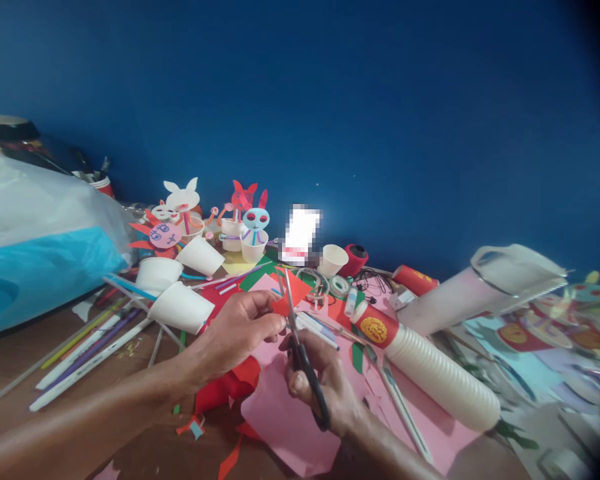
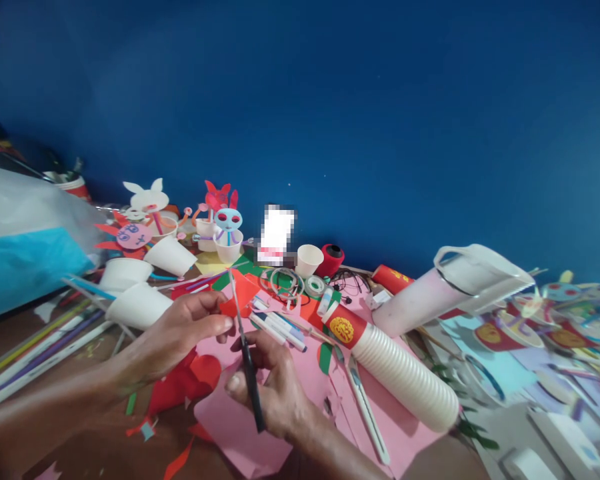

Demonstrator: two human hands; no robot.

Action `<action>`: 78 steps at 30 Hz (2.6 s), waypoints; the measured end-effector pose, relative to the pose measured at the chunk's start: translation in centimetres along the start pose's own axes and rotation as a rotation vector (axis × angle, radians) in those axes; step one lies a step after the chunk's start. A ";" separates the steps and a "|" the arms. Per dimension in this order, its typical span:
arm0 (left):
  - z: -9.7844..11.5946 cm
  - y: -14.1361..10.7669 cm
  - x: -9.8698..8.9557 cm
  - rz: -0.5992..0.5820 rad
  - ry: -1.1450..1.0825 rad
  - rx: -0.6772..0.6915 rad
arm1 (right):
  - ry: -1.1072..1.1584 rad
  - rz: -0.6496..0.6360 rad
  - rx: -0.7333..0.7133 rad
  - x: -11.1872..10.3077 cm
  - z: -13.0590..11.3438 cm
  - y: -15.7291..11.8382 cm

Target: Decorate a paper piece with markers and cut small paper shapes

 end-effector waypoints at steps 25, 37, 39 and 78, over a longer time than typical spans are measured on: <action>0.2 0.3 0.0 -0.161 0.018 -0.049 | 0.051 -0.032 0.019 0.3 0.4 -0.2; 0.2 0.3 -0.2 -0.144 0.035 -0.029 | 0.021 -0.045 0.023 0.4 0.4 -0.3; 0.2 0.3 -0.1 -0.167 0.068 -0.031 | 0.007 -0.067 0.028 0.6 0.2 -0.3; -1.0 1.2 -1.1 -0.323 0.138 -0.059 | 0.140 -0.045 0.146 0.1 1.5 -0.6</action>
Point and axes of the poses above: each hand's wrist, its own y-axis towards the middle knuckle, its own x-axis out of the palm, z = x × y, the point moved 8 cm from there along y, towards the middle knuckle, and after that the axes turned 9 degrees about y, right-handed, at the moved point
